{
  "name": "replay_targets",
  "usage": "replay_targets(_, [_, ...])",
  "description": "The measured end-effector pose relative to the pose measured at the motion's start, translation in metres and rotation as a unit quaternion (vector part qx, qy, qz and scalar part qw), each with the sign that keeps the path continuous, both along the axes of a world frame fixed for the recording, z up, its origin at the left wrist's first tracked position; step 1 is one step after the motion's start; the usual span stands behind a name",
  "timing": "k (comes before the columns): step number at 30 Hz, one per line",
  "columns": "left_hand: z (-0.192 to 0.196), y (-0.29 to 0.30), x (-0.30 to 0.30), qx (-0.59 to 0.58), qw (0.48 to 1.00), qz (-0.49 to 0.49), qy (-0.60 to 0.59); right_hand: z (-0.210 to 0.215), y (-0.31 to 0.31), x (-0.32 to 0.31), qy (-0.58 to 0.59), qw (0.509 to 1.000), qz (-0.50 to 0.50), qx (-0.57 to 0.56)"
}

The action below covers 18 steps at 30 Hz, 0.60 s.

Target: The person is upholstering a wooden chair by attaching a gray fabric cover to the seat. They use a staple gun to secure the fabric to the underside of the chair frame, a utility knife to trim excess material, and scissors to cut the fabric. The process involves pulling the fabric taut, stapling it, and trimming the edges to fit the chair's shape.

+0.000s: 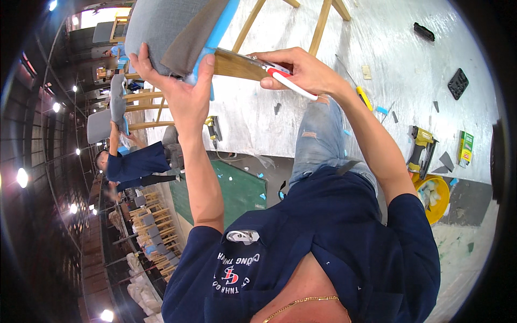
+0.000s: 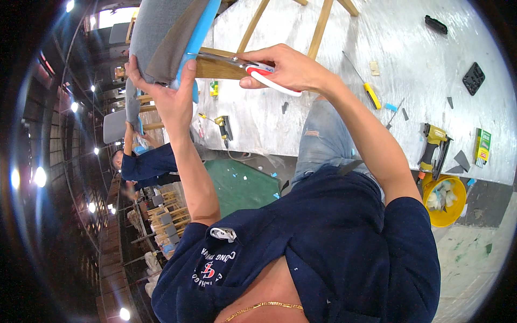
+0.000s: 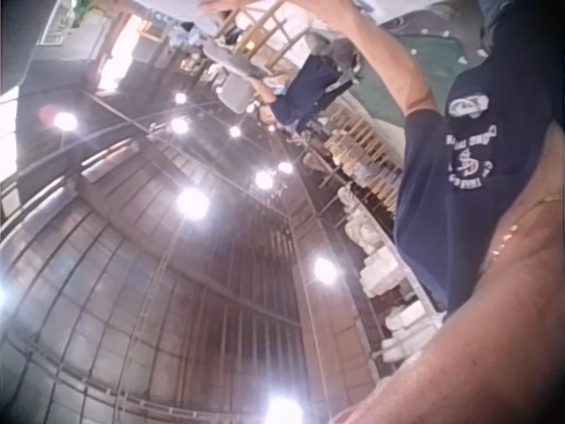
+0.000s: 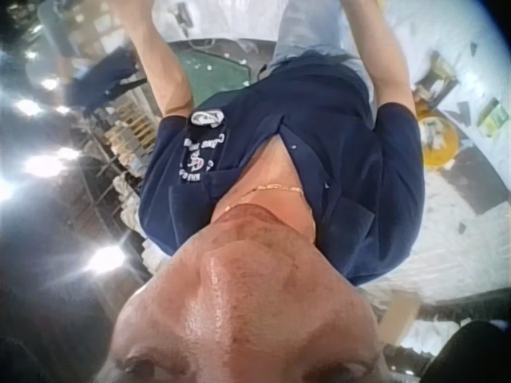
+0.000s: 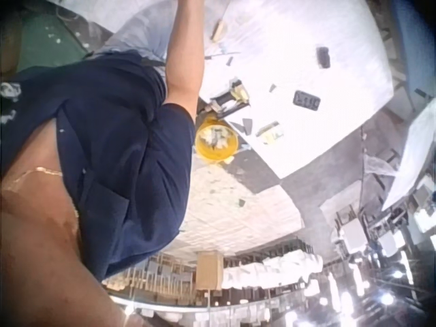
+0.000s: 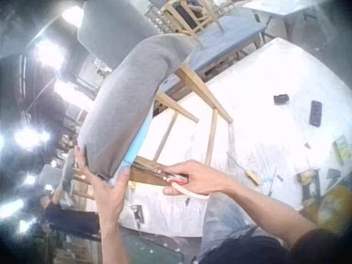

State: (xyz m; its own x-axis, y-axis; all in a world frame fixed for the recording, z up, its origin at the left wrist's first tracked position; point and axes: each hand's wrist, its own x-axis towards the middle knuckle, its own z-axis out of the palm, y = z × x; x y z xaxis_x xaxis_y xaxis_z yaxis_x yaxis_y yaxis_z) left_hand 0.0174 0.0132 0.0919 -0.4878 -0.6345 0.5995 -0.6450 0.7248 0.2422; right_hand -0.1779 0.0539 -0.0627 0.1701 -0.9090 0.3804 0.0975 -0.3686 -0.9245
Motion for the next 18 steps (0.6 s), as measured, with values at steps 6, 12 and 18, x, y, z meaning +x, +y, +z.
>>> replay_targets(6, [0.000,0.007,-0.005,-0.017,1.000,0.019,0.000,-0.009,-0.001,0.004,-0.037,0.999,-0.004,0.028])
replay_targets(12, [-0.058,0.073,-0.010,-0.057,0.985,-0.001,0.162,-0.005,0.001,-0.017,0.026,1.000,-0.014,-0.010])
replay_targets(18, [-0.058,0.081,-0.050,0.448,0.727,-0.090,0.513,0.030,-0.030,-0.081,0.150,0.979,0.136,0.000])
